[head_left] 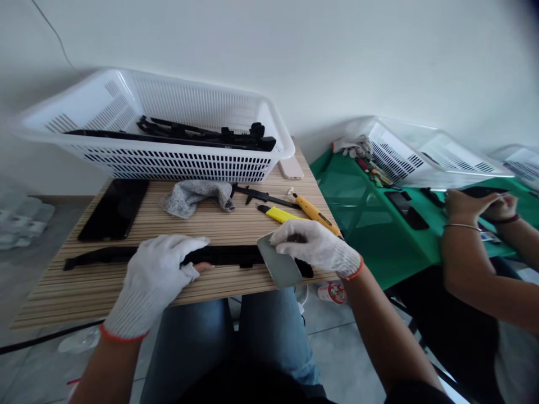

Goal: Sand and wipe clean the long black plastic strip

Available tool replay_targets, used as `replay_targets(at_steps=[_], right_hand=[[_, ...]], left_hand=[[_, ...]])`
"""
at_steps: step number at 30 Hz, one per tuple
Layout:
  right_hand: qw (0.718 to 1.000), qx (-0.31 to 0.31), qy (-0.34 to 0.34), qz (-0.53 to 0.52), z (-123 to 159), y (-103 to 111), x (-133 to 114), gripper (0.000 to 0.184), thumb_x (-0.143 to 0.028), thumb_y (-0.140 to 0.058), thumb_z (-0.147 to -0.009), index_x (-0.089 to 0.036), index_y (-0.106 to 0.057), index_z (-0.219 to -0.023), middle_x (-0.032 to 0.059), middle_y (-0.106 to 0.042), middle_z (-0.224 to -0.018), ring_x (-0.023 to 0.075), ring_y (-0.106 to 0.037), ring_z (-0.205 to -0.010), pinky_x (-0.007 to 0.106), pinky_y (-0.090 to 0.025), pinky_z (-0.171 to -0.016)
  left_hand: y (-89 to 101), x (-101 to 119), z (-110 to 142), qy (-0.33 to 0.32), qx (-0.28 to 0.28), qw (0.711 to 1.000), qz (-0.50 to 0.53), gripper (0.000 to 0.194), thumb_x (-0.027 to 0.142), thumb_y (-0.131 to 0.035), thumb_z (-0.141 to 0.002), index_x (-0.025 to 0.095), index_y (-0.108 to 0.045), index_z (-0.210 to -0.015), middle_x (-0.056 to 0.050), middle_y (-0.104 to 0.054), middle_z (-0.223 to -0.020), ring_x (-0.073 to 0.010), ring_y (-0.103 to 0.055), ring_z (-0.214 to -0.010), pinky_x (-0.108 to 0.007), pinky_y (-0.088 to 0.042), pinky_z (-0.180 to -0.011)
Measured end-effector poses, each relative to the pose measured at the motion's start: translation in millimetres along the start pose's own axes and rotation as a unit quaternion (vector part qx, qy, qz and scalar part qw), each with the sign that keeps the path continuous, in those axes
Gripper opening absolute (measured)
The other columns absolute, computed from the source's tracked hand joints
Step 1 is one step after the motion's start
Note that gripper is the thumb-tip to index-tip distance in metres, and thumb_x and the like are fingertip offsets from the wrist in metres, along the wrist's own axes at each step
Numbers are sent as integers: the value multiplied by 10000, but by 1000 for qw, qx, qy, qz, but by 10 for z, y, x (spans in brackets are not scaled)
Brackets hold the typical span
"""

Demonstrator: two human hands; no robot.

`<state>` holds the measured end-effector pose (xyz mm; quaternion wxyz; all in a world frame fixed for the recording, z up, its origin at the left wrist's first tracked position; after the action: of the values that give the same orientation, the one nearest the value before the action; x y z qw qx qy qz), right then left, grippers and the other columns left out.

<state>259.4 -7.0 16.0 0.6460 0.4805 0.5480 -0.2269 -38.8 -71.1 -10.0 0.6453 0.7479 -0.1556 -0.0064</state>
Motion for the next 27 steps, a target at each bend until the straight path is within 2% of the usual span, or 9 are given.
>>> replay_targets(at_steps=[3,6,9,12,16,19,20,23,27], right_hand=[[994,83,-63,40,-40,24,74,414,-376,-746,-856,-237,-741,-1247,59,-723,-1070,168,-674,-780,334,-642,-699],[992,38,-121,18,-44,25,92,685,-367,-682,-900,-293,-532,-1564,73,-705,-1208,135,-642,-666,300,-613,-559],[994,37,-83,57,-61,130,11,609,-346,-661,-907,-266,-615,-1509,95,-708,-1326,204,-720,-913,359,-659,-771],[997,27,-29,70,-103,220,-72,568,-316,-654,-906,-265,-663,-1471,79,-688,-1426,273,-667,-1237,431,-603,-1026],[998,-50,-27,37,-158,189,-96,583,-324,-640,-915,-233,-651,-1491,85,-702,-1421,269,-687,-1217,449,-589,-1053],[990,-112,-37,80,-154,85,-77,538,-336,-714,-873,-231,-727,-1401,86,-728,-1398,308,-678,-1272,487,-542,-1129],[988,-109,-42,101,-143,65,-68,514,-329,-725,-868,-240,-746,-1374,82,-737,-1387,315,-670,-1295,497,-522,-1156],[990,0,-40,132,-93,105,-81,475,-315,-686,-918,-279,-732,-1389,60,-725,-1415,293,-655,-1329,498,-496,-1190],[989,-47,-41,135,5,60,-79,415,-287,-723,-884,-293,-777,-1296,44,-768,-1317,285,-706,-1226,486,-551,-1128]], left_hand=[[9,-13,-3,17,0,1000,-9,429,483,-540,-984,240,-800,-1224,-159,-827,-1125,-457,-769,-1015,-616,-593,-866],[29,-8,-10,20,-6,1000,-8,450,465,-501,-995,219,-802,-1221,-178,-823,-1130,-464,-767,-1017,-623,-591,-860],[37,-14,-17,19,-9,1000,3,431,452,-518,-981,223,-805,-1206,-178,-826,-1116,-466,-768,-1012,-628,-589,-860],[25,-29,-18,12,-6,1000,17,391,435,-541,-962,255,-810,-1182,-156,-832,-1099,-450,-771,-1017,-612,-589,-874],[9,-39,-10,9,-15,1000,21,391,440,-567,-949,247,-811,-1185,-155,-831,-1102,-441,-770,-1023,-601,-587,-888],[12,-30,-11,9,-21,1000,13,402,449,-576,-941,243,-811,-1195,-154,-830,-1108,-448,-769,-1023,-598,-590,-874],[15,-24,-14,8,-21,1000,10,408,449,-570,-944,240,-812,-1197,-154,-831,-1108,-445,-770,-1024,-592,-590,-874],[24,-11,-23,10,-19,1000,0,420,432,-525,-965,240,-812,-1204,-147,-833,-1102,-425,-773,-1019,-569,-592,-869],[40,9,-25,10,-16,1000,13,389,429,-536,-964,272,-816,-1183,-121,-837,-1088,-415,-775,-1011,-564,-594,-880]])
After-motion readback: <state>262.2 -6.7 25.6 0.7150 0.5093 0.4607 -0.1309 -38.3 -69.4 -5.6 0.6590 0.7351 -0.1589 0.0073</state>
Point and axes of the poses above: each hand's wrist, its own z-axis away from the middle knuckle, its own y-axis out of the back of the hand, x = y × z, the point moved 4 cm from there along -z, towards the middle knuckle
